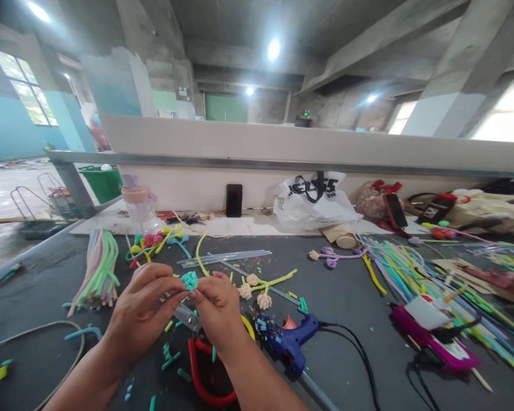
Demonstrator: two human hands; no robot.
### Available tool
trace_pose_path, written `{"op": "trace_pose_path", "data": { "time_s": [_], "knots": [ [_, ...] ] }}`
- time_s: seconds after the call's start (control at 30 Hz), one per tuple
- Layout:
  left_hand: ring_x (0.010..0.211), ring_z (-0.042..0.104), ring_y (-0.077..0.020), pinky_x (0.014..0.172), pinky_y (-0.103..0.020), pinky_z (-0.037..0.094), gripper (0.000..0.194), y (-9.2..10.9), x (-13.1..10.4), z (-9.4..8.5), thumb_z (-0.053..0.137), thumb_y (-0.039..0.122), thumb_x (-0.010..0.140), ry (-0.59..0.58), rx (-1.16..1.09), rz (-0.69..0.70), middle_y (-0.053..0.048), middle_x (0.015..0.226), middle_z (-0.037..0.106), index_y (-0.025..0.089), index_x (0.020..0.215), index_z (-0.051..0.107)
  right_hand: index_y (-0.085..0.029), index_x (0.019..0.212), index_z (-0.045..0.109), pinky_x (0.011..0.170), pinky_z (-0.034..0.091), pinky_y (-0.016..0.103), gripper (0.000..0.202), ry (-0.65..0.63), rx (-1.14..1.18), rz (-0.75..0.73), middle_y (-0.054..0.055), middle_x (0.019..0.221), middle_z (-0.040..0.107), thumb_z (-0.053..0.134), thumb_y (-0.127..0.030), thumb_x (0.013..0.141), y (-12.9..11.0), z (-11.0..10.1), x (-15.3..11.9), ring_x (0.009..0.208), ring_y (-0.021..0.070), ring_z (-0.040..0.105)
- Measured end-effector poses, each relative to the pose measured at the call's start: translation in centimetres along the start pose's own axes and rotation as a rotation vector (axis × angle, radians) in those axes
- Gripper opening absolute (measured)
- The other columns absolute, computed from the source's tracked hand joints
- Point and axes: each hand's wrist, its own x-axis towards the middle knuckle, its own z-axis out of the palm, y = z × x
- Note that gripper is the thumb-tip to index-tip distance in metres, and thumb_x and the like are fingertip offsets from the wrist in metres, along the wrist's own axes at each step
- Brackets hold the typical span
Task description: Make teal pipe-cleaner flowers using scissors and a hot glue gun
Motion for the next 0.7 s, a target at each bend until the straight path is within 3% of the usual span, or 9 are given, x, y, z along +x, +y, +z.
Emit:
{"op": "trace_pose_path", "data": {
  "time_s": [0.2, 0.47, 0.57, 0.7],
  "knots": [
    [0.081, 0.053, -0.0165, 0.076, -0.031, 0.043, 0.007, -0.3, 0.2, -0.6, 0.055, 0.012, 0.081, -0.133, -0.094, -0.022, -0.004, 0.085, 0.054, 0.018, 0.081, 0.059, -0.026, 0.073, 0.071, 0.089, 0.032, 0.032, 0.026, -0.032, -0.021, -0.040, -0.003, 0.069, 0.069, 0.053, -0.039, 0.087, 0.3, -0.1, 0.1, 0.068, 0.0130, 0.063],
    [0.080, 0.052, -0.0148, 0.075, -0.029, 0.043, 0.017, -0.2, 0.7, -1.3, 0.048, 0.007, 0.085, -0.217, -0.233, -0.002, -0.003, 0.081, 0.055, 0.018, 0.077, 0.058, -0.025, 0.070, 0.071, 0.089, 0.035, 0.033, 0.032, -0.100, 0.015, -0.036, -0.002, 0.067, 0.069, 0.051, -0.044, 0.086, -0.2, -0.1, 0.1, 0.064, 0.0128, 0.062],
    [0.080, 0.054, -0.0146, 0.072, -0.027, 0.045, 0.014, -0.3, 0.7, -1.3, 0.051, 0.010, 0.084, -0.195, -0.267, -0.026, -0.003, 0.081, 0.055, 0.018, 0.075, 0.059, -0.025, 0.071, 0.072, 0.087, 0.038, 0.033, 0.031, -0.095, 0.063, -0.029, -0.001, 0.064, 0.068, 0.054, -0.046, 0.084, -0.3, -0.2, 0.2, 0.065, 0.0142, 0.062],
    [0.085, 0.056, -0.0161, 0.073, -0.026, 0.047, 0.011, -0.5, 0.3, -1.4, 0.057, 0.012, 0.081, -0.075, -0.266, -0.103, -0.004, 0.087, 0.057, 0.021, 0.084, 0.061, -0.026, 0.073, 0.073, 0.088, 0.038, 0.035, 0.027, -0.031, 0.089, -0.049, 0.000, 0.068, 0.070, 0.057, -0.045, 0.083, -0.4, -0.4, 0.3, 0.067, 0.0161, 0.064]
  ]
}}
